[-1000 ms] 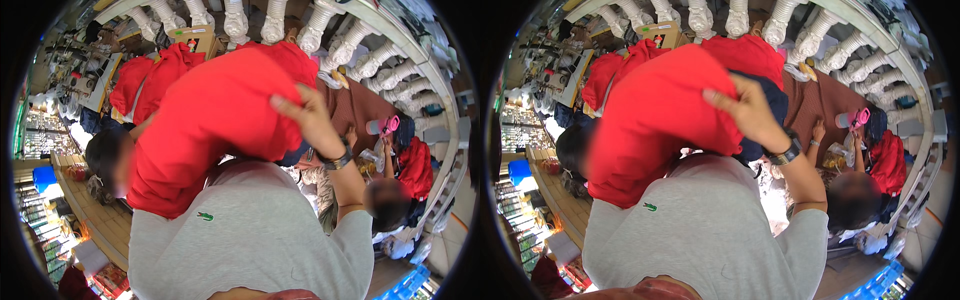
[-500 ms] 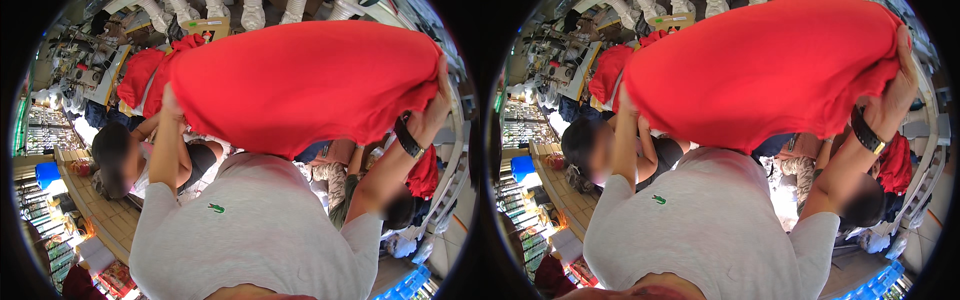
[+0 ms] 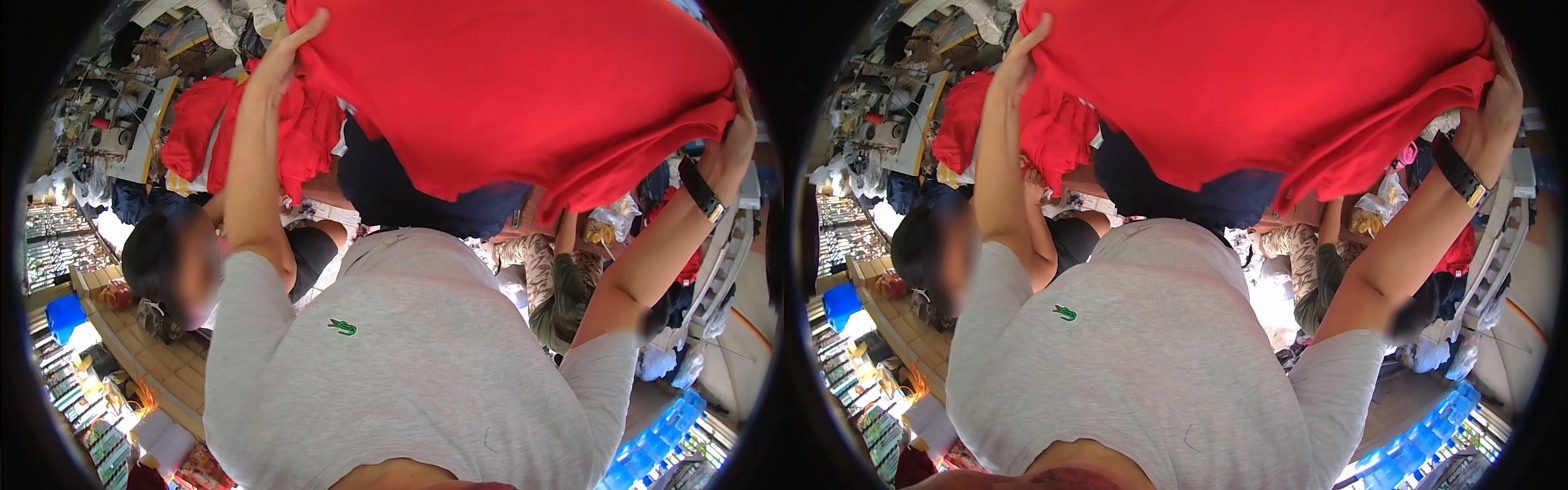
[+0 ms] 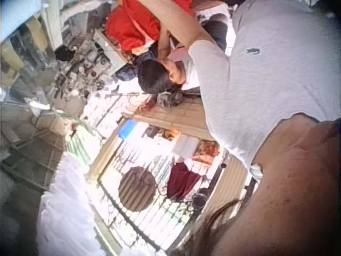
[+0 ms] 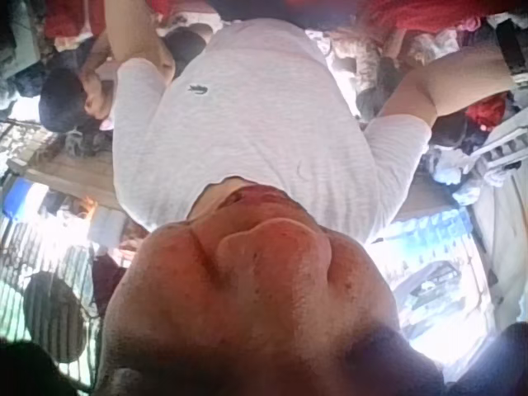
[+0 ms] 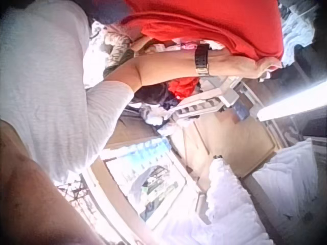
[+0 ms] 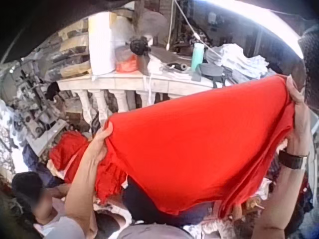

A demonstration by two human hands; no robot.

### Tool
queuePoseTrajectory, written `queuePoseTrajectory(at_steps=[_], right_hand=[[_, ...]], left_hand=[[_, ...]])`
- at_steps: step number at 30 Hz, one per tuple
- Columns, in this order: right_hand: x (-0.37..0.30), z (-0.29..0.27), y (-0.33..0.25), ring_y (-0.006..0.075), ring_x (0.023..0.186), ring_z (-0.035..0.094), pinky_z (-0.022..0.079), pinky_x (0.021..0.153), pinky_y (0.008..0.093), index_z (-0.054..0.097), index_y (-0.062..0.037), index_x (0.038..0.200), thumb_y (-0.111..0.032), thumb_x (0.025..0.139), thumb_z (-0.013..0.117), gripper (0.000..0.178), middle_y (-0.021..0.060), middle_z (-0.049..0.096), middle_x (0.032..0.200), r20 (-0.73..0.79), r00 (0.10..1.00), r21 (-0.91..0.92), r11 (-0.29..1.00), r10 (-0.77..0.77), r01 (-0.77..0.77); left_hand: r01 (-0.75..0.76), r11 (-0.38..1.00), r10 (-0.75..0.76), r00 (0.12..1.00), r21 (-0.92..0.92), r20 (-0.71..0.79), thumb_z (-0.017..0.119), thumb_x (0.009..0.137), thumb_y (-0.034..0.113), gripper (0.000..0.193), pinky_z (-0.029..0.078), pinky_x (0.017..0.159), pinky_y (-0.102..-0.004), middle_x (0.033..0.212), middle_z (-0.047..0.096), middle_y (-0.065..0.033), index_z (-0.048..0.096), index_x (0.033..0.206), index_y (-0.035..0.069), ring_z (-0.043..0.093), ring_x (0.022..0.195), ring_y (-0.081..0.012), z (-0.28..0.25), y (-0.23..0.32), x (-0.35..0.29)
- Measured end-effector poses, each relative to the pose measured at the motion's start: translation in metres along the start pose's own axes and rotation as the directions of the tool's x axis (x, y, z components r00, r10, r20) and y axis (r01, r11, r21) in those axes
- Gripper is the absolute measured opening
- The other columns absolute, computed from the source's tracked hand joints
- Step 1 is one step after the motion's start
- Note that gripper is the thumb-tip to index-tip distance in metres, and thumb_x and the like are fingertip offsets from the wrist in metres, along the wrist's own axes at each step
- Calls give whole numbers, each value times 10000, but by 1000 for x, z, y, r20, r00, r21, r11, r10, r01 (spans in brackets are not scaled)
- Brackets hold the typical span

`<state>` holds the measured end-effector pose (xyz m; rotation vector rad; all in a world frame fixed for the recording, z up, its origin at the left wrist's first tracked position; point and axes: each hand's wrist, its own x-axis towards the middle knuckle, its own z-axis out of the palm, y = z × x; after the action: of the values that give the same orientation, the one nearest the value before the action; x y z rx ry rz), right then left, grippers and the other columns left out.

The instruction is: The person folds multiple red shirts on a table, smoothing and aligning each one before stacking them. They briefly write in a notebook and then resume folding the shirts.

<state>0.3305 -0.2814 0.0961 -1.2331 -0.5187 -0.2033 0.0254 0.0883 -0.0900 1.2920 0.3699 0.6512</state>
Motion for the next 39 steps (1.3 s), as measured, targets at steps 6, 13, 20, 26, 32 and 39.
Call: queuePoseTrajectory(at_steps=[6, 13, 20, 26, 32, 39], right_hand=[[0, -46, 25, 200, 907, 692, 528, 864, 325, 632, 53, 1160, -113, 840, 753, 381, 137, 686, 1117, 196, 981, -132, 991, 2, 24], [-52, -84, 51, 182, 1017, 648, 475, 943, 302, 612, 73, 1186, -20, 817, 732, 399, 121, 674, 1132, 337, 936, -285, 959, 102, -2], [-142, -207, 24, 272, 1133, 553, 379, 1032, 407, 541, 26, 1281, -200, 675, 796, 695, 138, 563, 1261, 130, 989, -551, 823, -76, 136], [-151, -218, 48, 272, 1177, 529, 380, 1039, 417, 517, 39, 1303, -143, 755, 721, 612, 142, 553, 1294, 136, 969, -501, 858, 209, -114], [-99, -113, 226, 117, 876, 649, 506, 820, 265, 660, 39, 1111, -171, 842, 763, 357, 73, 711, 995, 318, 708, -342, 772, 631, -535], [-224, -84, 319, 399, 1279, 396, 312, 1068, 558, 541, -86, 1311, -326, 877, 669, 512, 213, 428, 1408, 453, 879, -853, 356, 145, 381]], left_hand=[[-118, 964, 141, 986, -239, 83, 734, 875, 286, 568, 510, 960, -390, 1253, 618, -122, 518, 1328, 22, 619, 1125, -243, 38, 83, -5], [-360, 840, 419, 906, 407, -63, 726, 812, 64, 559, 451, 996, -340, 1278, 603, -106, 512, 1324, -2, 585, 1164, -183, -33, 73, -33], [-327, 905, 388, 897, 274, -211, 774, 653, 76, 855, 432, 1047, -438, 1340, 532, -181, 401, 1419, 2, 552, 1207, -321, -130, 46, -210], [18, 992, 17, 962, 125, -274, 801, 633, 125, 849, 424, 1036, -412, 1310, 550, -171, 432, 1385, -18, 552, 1193, -287, -70, 44, -179], [423, 799, -441, 895, 427, -60, 805, 762, 341, 738, 435, 1024, -342, 1351, 535, -194, 523, 1315, -59, 525, 1248, -260, -38, -94, 8], [306, 519, -63, 945, 799, -321, 759, 782, 510, 938, 334, 1103, -445, 1427, 412, -246, 308, 1481, 77, 389, 1344, -358, -43, -298, -7]])
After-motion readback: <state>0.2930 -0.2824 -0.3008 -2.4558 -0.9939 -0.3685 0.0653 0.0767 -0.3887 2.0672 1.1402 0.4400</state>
